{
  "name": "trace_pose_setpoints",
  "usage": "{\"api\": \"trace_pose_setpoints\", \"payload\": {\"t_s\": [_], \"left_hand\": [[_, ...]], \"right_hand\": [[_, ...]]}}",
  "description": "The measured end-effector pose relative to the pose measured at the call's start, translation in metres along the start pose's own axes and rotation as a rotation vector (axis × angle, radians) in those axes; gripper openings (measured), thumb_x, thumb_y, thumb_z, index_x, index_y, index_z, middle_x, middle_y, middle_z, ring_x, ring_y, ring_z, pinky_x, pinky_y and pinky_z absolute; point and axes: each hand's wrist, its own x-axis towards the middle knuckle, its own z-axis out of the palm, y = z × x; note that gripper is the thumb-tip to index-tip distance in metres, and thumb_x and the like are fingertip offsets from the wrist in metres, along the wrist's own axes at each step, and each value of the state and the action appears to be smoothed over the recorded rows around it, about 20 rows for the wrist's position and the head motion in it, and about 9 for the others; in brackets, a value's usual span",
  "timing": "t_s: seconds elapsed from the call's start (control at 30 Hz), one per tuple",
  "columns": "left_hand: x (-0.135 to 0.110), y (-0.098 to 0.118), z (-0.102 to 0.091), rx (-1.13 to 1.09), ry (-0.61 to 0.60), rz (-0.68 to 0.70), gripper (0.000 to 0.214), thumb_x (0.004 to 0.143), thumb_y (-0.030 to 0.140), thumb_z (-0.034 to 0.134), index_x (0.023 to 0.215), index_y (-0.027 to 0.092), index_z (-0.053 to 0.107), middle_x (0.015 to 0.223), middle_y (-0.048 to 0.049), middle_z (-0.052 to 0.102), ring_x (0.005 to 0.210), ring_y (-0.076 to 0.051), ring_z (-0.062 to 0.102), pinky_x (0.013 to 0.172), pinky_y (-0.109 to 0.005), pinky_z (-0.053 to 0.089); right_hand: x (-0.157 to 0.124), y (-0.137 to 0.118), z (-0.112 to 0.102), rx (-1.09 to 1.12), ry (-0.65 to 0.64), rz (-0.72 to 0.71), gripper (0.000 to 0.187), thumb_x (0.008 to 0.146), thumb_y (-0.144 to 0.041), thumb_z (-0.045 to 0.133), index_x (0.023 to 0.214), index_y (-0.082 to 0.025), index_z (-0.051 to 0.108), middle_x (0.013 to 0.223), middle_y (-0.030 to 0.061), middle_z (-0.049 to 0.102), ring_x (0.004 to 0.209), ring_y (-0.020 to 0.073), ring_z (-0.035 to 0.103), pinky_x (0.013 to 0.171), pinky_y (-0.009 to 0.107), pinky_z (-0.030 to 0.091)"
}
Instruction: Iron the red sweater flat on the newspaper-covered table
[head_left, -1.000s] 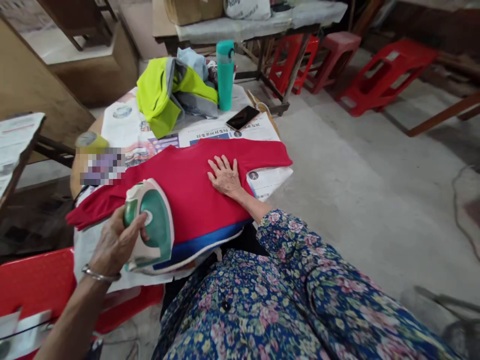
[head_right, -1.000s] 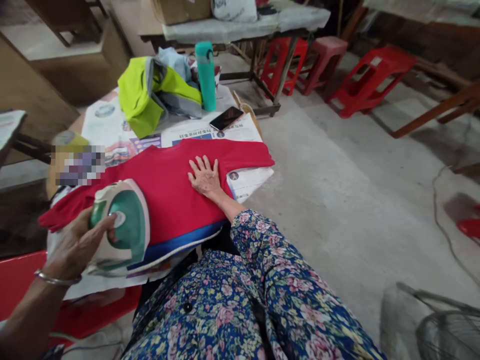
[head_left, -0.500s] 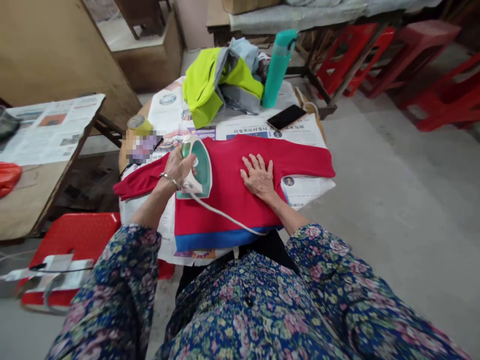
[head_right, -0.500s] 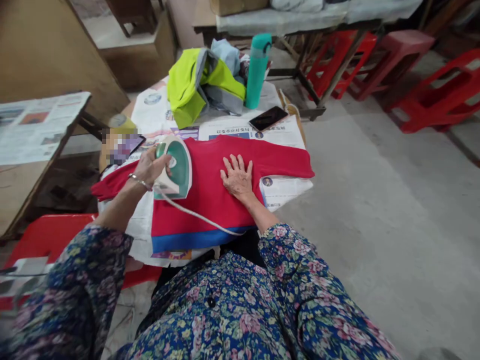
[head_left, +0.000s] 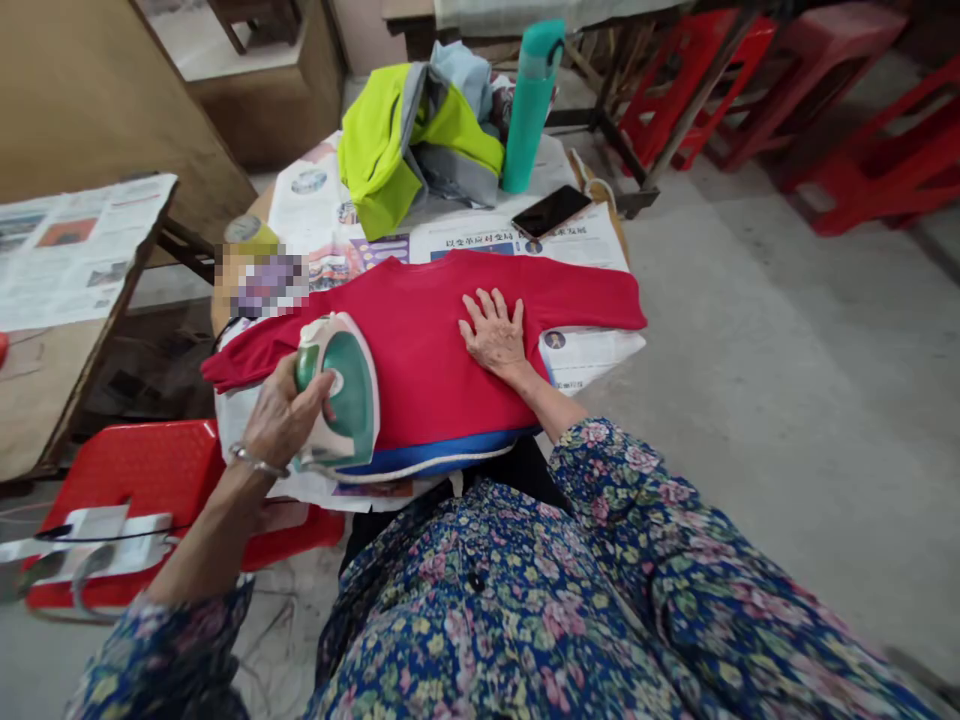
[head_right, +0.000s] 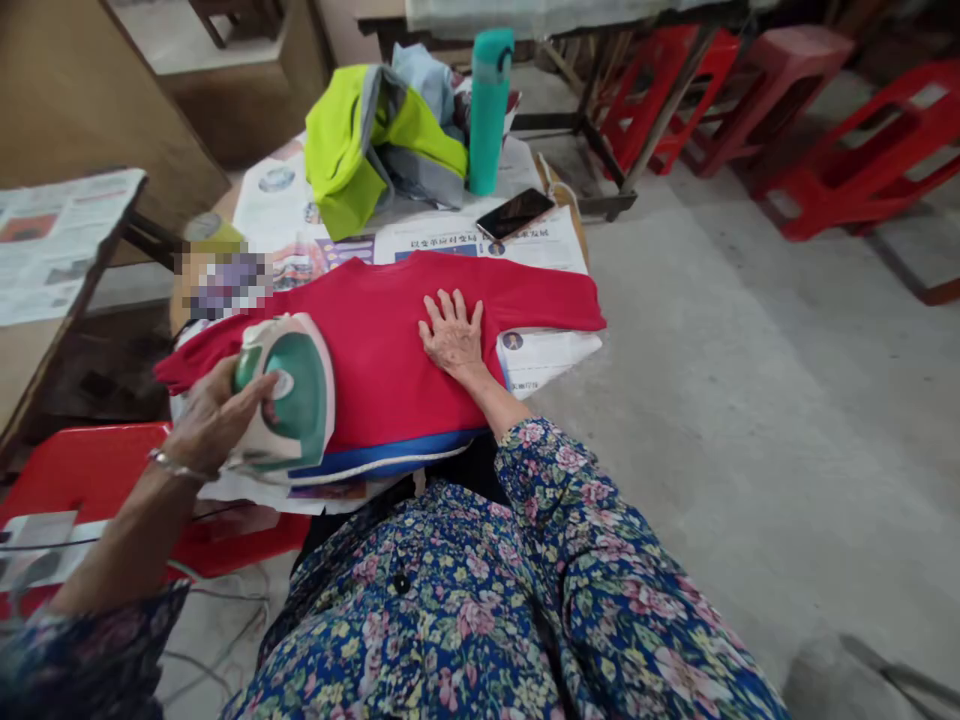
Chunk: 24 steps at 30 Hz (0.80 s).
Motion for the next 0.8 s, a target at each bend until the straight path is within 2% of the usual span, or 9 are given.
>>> {"api": "trace_pose_setpoints", "payload": {"t_s": [0.1, 0.2, 0.3, 0.4, 0.53, 0.63, 0.73, 0.8], "left_hand": [[-0.032, -0.009, -0.007, 0.056, -0.041, -0.021, 0.035, 0.079, 0.064, 0.058, 0.088, 0.030, 0.055, 0.058, 0.0013, 0.063, 0.072, -0.029, 0.066, 0.066, -0.038, 0.052], [-0.060, -0.009, -0.005, 0.038, -0.116, 0.013, 0.044, 0.082, 0.068, 0.056, 0.100, 0.028, 0.060, 0.057, 0.0041, 0.061, 0.064, -0.026, 0.062, 0.066, -0.037, 0.052], [-0.077, 0.000, 0.005, -0.015, -0.228, 0.054, 0.050, 0.086, 0.066, 0.056, 0.115, 0.026, 0.064, 0.055, 0.0053, 0.060, 0.060, -0.025, 0.060, 0.066, -0.037, 0.052], [-0.081, 0.013, 0.023, -0.086, -0.325, 0.063, 0.056, 0.089, 0.062, 0.057, 0.129, 0.023, 0.064, 0.054, 0.0054, 0.059, 0.057, -0.024, 0.061, 0.064, -0.036, 0.051], [-0.066, 0.029, 0.047, -0.172, -0.391, 0.124, 0.060, 0.092, 0.055, 0.058, 0.140, 0.020, 0.062, 0.054, 0.0060, 0.058, 0.056, -0.023, 0.062, 0.063, -0.035, 0.052], [-0.040, 0.041, 0.058, -0.192, -0.392, 0.181, 0.056, 0.092, 0.050, 0.058, 0.138, 0.018, 0.063, 0.054, 0.0062, 0.059, 0.055, -0.021, 0.063, 0.063, -0.033, 0.052], [-0.005, 0.050, 0.060, -0.181, -0.301, 0.190, 0.045, 0.090, 0.042, 0.059, 0.126, 0.017, 0.064, 0.052, 0.0065, 0.059, 0.055, -0.020, 0.063, 0.062, -0.031, 0.051], [0.022, 0.054, 0.056, -0.193, -0.209, 0.139, 0.036, 0.086, 0.037, 0.061, 0.117, 0.019, 0.063, 0.052, 0.0077, 0.057, 0.053, -0.019, 0.061, 0.060, -0.030, 0.049]], "right_hand": [[0.000, -0.002, -0.001, 0.012, -0.007, 0.006, 0.060, 0.111, -0.033, 0.043, 0.169, -0.018, 0.053, 0.178, 0.0163, 0.044, 0.167, 0.0393, 0.033, 0.133, 0.076, 0.018], [0.000, -0.001, 0.000, 0.037, 0.000, -0.002, 0.060, 0.111, -0.032, 0.043, 0.168, -0.017, 0.054, 0.178, 0.0162, 0.045, 0.167, 0.0394, 0.033, 0.132, 0.076, 0.017], [0.000, 0.001, 0.004, 0.051, 0.024, -0.014, 0.060, 0.110, -0.033, 0.043, 0.167, -0.018, 0.056, 0.177, 0.0165, 0.047, 0.166, 0.0405, 0.035, 0.132, 0.077, 0.018], [0.000, 0.003, 0.008, 0.046, 0.041, -0.014, 0.059, 0.110, -0.033, 0.043, 0.166, -0.017, 0.057, 0.176, 0.0171, 0.048, 0.165, 0.0417, 0.036, 0.131, 0.078, 0.018], [-0.001, 0.005, 0.012, 0.057, 0.067, -0.030, 0.058, 0.110, -0.035, 0.044, 0.164, -0.019, 0.059, 0.174, 0.0163, 0.050, 0.163, 0.0418, 0.038, 0.130, 0.078, 0.019], [-0.003, 0.005, 0.012, 0.057, 0.071, -0.029, 0.058, 0.110, -0.036, 0.044, 0.163, -0.019, 0.060, 0.173, 0.0163, 0.051, 0.162, 0.0418, 0.039, 0.130, 0.078, 0.020], [-0.003, 0.005, 0.011, 0.039, 0.061, -0.019, 0.059, 0.110, -0.034, 0.044, 0.164, -0.018, 0.059, 0.173, 0.0168, 0.051, 0.163, 0.0418, 0.039, 0.130, 0.078, 0.020], [-0.003, 0.004, 0.010, 0.028, 0.050, -0.012, 0.059, 0.110, -0.034, 0.045, 0.165, -0.018, 0.058, 0.174, 0.0171, 0.050, 0.163, 0.0417, 0.038, 0.130, 0.077, 0.020]]}}
